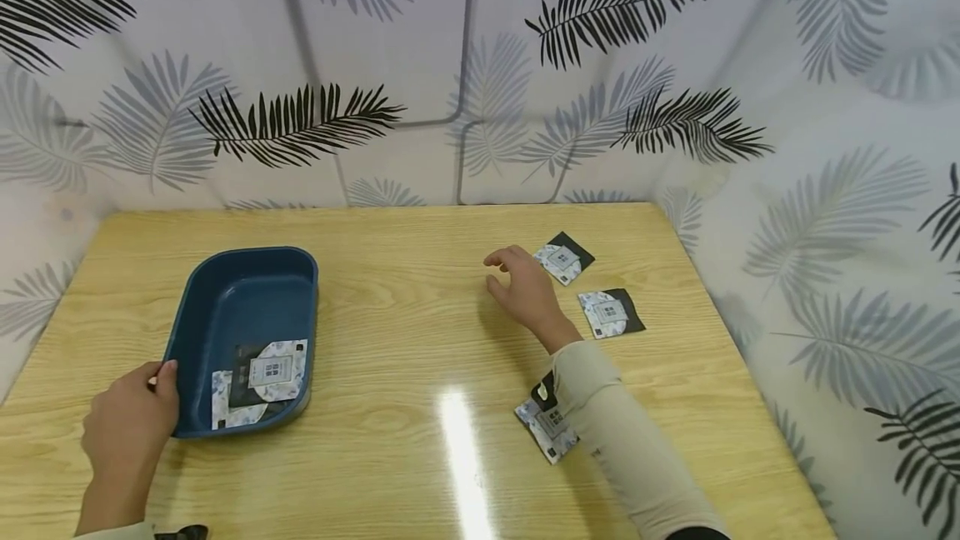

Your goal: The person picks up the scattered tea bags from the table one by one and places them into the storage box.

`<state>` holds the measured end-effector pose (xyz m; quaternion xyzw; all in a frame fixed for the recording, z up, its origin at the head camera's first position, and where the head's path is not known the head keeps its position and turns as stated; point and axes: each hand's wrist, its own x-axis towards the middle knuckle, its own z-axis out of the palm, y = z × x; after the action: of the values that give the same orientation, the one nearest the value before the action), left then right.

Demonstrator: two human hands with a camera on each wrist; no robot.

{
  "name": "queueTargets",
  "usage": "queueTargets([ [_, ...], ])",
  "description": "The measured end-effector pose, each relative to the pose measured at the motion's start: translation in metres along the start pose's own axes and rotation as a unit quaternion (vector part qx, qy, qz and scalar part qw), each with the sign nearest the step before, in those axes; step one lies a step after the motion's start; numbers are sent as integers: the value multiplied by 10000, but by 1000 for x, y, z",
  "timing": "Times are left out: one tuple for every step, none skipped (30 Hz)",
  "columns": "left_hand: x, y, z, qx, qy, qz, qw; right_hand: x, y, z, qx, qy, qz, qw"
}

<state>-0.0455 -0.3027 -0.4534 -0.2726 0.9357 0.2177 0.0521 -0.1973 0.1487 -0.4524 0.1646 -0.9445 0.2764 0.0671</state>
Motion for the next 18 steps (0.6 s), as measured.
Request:
queueTargets([
  [0, 0, 1, -7, -25, -7, 10000, 0, 4, -1, -17, -3, 79, 10000],
  [0, 0, 2, -16, -39, -10, 10000, 0, 9, -2, -39, -13, 140, 9999],
  [0, -1, 2, -19, -41, -18, 10000, 0, 13, -3, -69, -31, 216, 9997],
  [0, -1, 3, -18, -45, 0, 10000, -1, 17, -5, -103, -30, 290, 9995],
  [0, -2, 3, -14, -42, 16, 10000, -1, 21, -6, -128, -27, 346, 9993],
  [0, -2, 3, -21, -16, 26, 10000, -2, 24, -7, -140, -13, 413, 9990],
  [0, -2, 3, -17, 17, 36, 10000, -2, 26, -8, -147, 0, 455, 9989],
  [0, -2, 3, -15, 65, 44, 10000, -2, 28, -9, -141, 9, 467, 9988],
  [0, -2, 3, -9, 113, 55, 9999, -2, 30, -10, -133, 25, 463, 9988],
  [0, -2, 2, 5, 149, 62, 9999, -1, 30, -12, -113, 35, 442, 9990],
  [0, -2, 2, 14, 182, 45, 9998, 0, 31, -13, -78, 44, 405, 9991],
  [0, -1, 1, 19, 207, 29, 9998, 1, 31, -14, -71, 48, 378, 9992],
  [0, -1, 1, 28, 204, 23, 9998, 2, 32, -15, -74, 43, 364, 9993],
  [-1, 0, 1, 22, 187, 27, 9998, 2, 33, -16, -114, 32, 373, 9992],
  [-1, 0, 1, 19, 170, 46, 9998, 3, 35, -18, -151, 54, 405, 9991],
  [-1, 0, 1, 9, 149, 50, 9999, 4, 36, -19, -178, 69, 458, 9988],
  [-2, 0, 1, -10, 132, 55, 9999, 4, 38, -21, -212, 72, 514, 9984],
  [-2, 0, 2, -19, 138, 60, 9999, 5, 40, -22, -248, 69, 560, 9981],
])
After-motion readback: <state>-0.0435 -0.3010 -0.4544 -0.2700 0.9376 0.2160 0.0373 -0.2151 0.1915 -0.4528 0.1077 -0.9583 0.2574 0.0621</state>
